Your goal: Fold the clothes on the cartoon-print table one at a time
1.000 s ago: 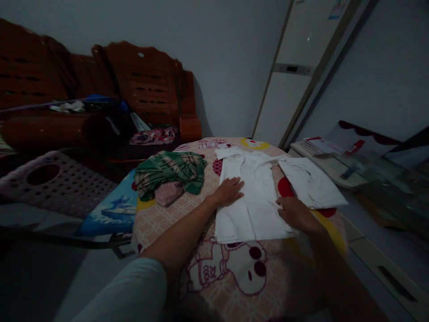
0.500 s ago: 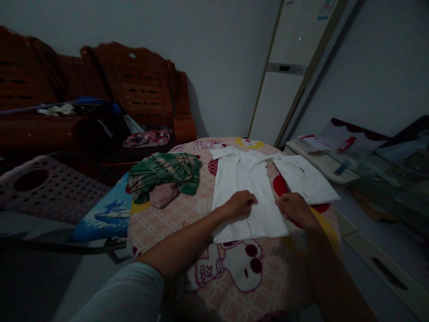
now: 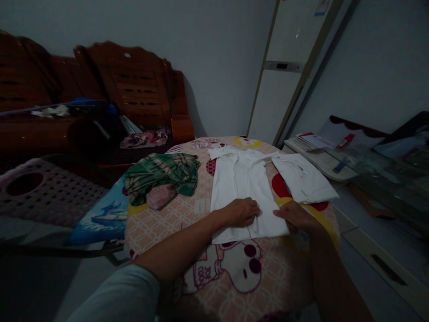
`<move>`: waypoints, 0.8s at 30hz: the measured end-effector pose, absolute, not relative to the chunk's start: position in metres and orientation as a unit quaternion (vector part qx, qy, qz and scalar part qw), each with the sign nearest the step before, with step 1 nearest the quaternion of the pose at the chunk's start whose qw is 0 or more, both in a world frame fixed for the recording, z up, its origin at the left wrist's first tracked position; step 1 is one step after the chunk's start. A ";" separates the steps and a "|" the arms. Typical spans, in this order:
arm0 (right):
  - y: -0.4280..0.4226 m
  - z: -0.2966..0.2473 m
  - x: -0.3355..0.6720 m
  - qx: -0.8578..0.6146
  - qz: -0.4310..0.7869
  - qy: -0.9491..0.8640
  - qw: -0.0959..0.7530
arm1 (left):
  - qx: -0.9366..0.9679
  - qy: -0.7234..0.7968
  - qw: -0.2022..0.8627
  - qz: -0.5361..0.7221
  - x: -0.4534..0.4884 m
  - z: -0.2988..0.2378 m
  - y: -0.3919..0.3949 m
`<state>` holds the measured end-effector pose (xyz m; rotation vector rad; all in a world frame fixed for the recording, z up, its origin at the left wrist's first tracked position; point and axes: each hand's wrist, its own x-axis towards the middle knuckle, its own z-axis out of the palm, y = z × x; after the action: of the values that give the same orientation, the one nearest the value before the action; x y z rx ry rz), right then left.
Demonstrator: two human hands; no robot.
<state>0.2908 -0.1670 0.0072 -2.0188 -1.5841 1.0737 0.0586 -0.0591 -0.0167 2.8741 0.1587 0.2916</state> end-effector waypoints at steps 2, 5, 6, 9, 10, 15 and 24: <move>-0.170 0.010 0.295 -0.716 0.386 -0.549 0.192 | 0.989 0.040 0.089 0.112 0.063 -0.015 -0.062; -0.176 0.009 0.304 -0.724 0.379 -0.546 0.186 | 0.985 0.013 0.095 0.143 0.067 -0.015 -0.065; -0.177 0.008 0.306 -0.729 0.373 -0.547 0.174 | 0.983 0.006 0.106 0.147 0.067 -0.015 -0.066; -0.179 0.003 0.311 -0.746 0.359 -0.549 0.116 | 0.983 -0.003 0.128 0.133 0.068 -0.019 -0.069; -0.177 0.002 0.312 -0.748 0.350 -0.554 0.101 | 0.983 -0.005 0.133 0.127 0.068 -0.020 -0.069; -0.158 0.014 0.308 -0.759 0.216 -0.601 0.127 | 0.973 -0.023 0.190 0.125 0.066 -0.020 -0.068; -0.070 0.025 0.284 -0.744 0.092 -0.604 0.271 | 0.960 0.005 0.255 0.116 0.069 -0.020 -0.065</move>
<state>0.2842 -0.0695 0.0245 -2.0032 -1.6275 0.2468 0.0686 -0.0654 -0.0203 2.6060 0.0133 0.3152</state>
